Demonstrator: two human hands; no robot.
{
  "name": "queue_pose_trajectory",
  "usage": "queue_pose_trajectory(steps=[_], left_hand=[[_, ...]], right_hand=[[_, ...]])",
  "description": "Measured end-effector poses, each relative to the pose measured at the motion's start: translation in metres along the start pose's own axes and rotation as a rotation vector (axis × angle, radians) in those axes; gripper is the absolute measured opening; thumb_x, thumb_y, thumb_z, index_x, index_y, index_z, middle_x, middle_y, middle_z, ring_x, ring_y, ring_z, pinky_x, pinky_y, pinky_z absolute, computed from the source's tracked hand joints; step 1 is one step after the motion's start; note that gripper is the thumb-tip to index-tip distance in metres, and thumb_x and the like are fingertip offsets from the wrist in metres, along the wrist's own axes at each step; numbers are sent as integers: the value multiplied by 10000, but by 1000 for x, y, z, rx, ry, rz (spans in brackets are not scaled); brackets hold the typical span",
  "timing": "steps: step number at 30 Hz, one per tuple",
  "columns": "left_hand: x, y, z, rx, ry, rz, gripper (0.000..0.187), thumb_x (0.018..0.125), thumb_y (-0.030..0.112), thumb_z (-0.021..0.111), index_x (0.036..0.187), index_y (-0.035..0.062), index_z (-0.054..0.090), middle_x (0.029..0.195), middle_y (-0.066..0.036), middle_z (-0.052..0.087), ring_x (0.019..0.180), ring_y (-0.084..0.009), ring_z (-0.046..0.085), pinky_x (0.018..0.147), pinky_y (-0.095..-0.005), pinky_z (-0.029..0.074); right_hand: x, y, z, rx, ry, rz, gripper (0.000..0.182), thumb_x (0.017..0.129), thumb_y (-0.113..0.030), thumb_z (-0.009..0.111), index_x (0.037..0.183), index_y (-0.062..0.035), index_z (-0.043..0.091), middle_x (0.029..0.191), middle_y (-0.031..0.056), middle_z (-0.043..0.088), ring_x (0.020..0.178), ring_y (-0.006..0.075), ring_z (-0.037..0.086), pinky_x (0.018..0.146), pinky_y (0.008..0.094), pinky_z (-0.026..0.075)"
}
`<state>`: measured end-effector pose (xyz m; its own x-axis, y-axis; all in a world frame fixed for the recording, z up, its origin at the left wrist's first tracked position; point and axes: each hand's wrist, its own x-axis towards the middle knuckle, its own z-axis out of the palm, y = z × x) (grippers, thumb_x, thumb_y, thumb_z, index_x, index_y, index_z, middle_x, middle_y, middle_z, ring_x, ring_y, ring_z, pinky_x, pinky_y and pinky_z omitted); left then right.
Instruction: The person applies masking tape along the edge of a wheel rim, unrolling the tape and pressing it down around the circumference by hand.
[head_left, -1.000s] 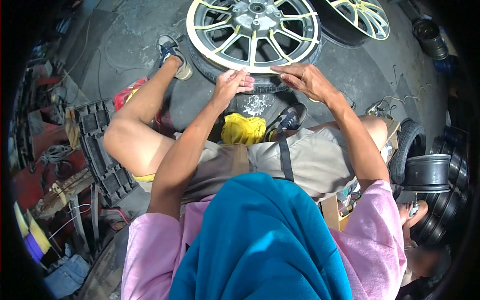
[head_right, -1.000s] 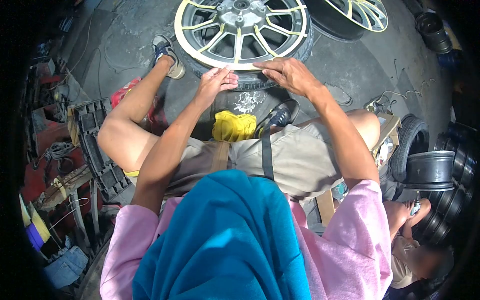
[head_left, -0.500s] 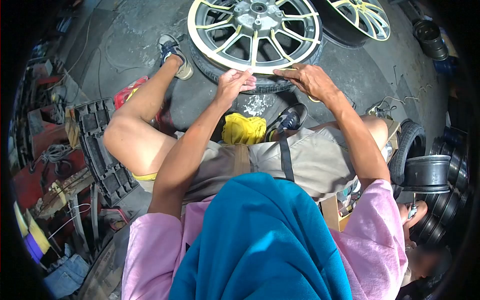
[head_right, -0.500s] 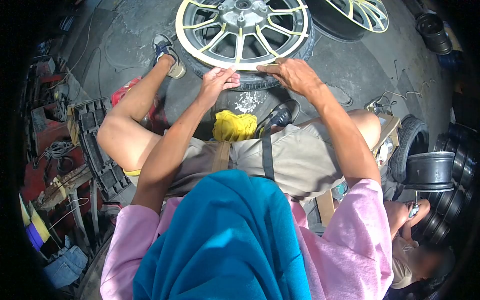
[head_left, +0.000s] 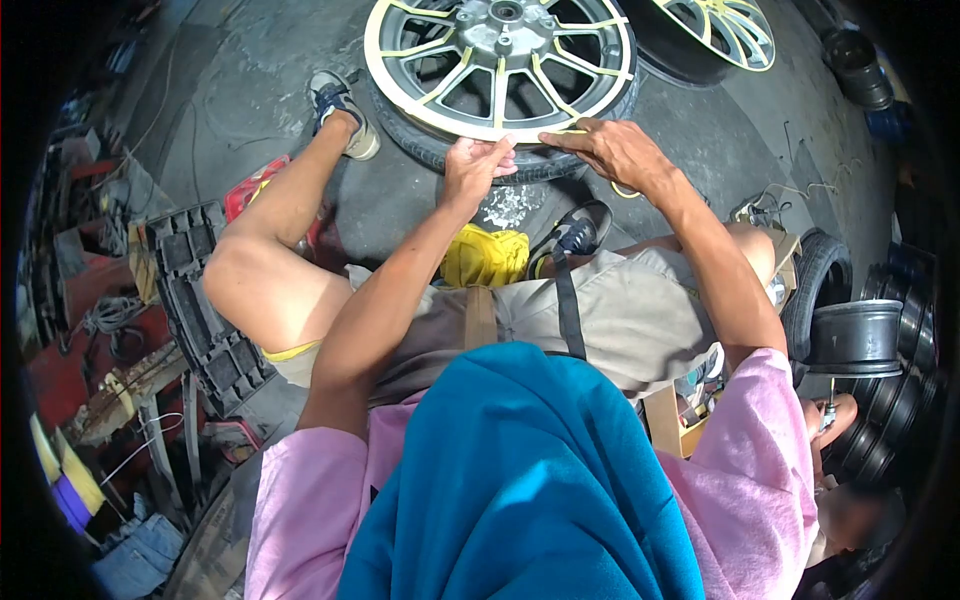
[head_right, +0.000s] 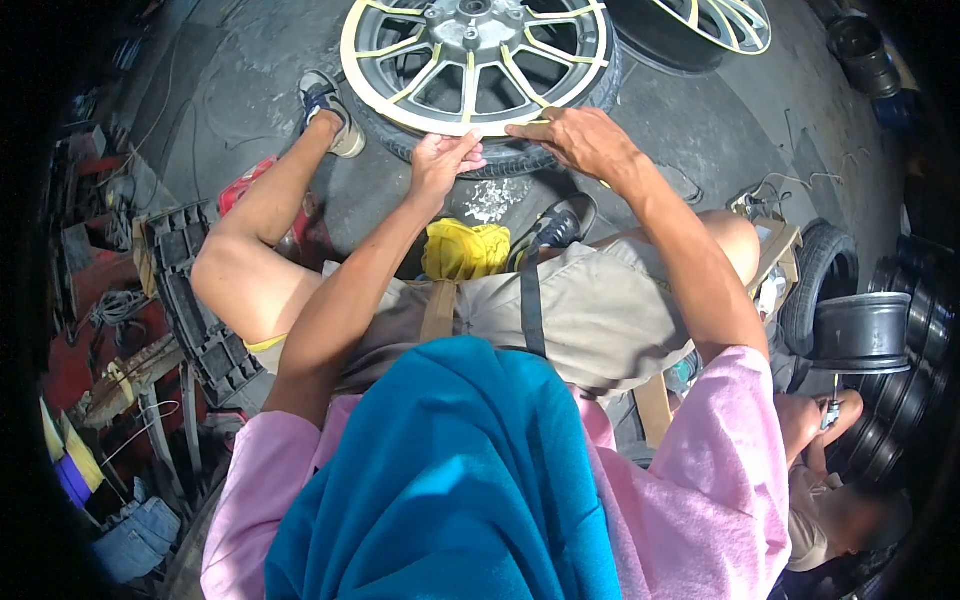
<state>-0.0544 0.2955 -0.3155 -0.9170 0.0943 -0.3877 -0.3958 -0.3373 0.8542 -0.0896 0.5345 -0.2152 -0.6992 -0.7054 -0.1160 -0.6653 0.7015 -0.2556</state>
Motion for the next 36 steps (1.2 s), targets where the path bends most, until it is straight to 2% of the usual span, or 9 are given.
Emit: queue_pose_trajectory(steps=[2,6,8,10,16,21,25,27,36], left_hand=[[2,-6,1,-6,34,42,290,884,127,764,1051,-51,606,881,-130,679,713,-151,663,656,-307,618],[2,-9,5,20,52,86,298,890,111,753,1072,-54,584,882,-131,673,714,-153,662,657,-311,620],[-2,-4,9,45,65,92,224,921,103,719,1053,-32,598,868,-87,651,735,-128,648,684,-293,623],[-2,-5,11,34,70,93,225,921,101,718,1055,-32,596,870,-87,649,737,-129,648,685,-297,624],[-2,-5,12,2,80,87,221,916,89,720,1057,-30,598,875,-85,644,748,-131,647,687,-305,627],[-3,-3,18,4,85,70,214,916,95,719,1049,-32,608,873,-89,649,745,-138,653,688,-314,631],[-2,-10,30,-46,63,9,205,924,114,712,1030,-37,623,861,-106,662,732,-153,663,687,-326,636],[-1,-15,33,-72,58,13,203,927,119,710,1023,-39,627,857,-110,666,728,-158,666,685,-328,638],[1,-19,31,-72,50,38,206,935,125,705,1029,-41,628,860,-113,667,735,-166,667,682,-338,638]], right_hand=[[0,3,-6,-2,3,-20,461,950,-193,591,1396,-303,561,927,109,680,825,334,666,735,441,539],[1,11,-16,15,31,-105,443,930,-161,597,1353,-292,609,881,105,669,820,323,669,736,428,546],[1,18,-14,-47,-1,-89,445,919,-147,598,1339,-291,621,885,103,669,817,319,670,737,422,549],[2,17,-16,-106,-36,-75,448,908,-133,599,1326,-290,634,889,102,669,815,315,672,737,416,551],[-1,18,-15,-206,-69,-54,525,911,-87,562,1377,-328,588,882,77,667,808,272,684,739,391,563],[-4,17,-13,-279,-114,-43,586,920,-94,557,1436,-369,516,940,65,655,824,242,692,741,369,571],[-7,21,-20,-318,-130,-49,577,925,-107,557,1438,-367,512,968,71,652,837,255,689,747,376,572],[-8,33,-23,-151,-47,-169,578,909,-118,574,1445,-324,507,943,105,623,809,320,660,721,428,553],[-5,43,-19,-225,-146,-84,592,905,-76,561,1435,-338,525,914,109,607,803,303,651,711,409,534]])
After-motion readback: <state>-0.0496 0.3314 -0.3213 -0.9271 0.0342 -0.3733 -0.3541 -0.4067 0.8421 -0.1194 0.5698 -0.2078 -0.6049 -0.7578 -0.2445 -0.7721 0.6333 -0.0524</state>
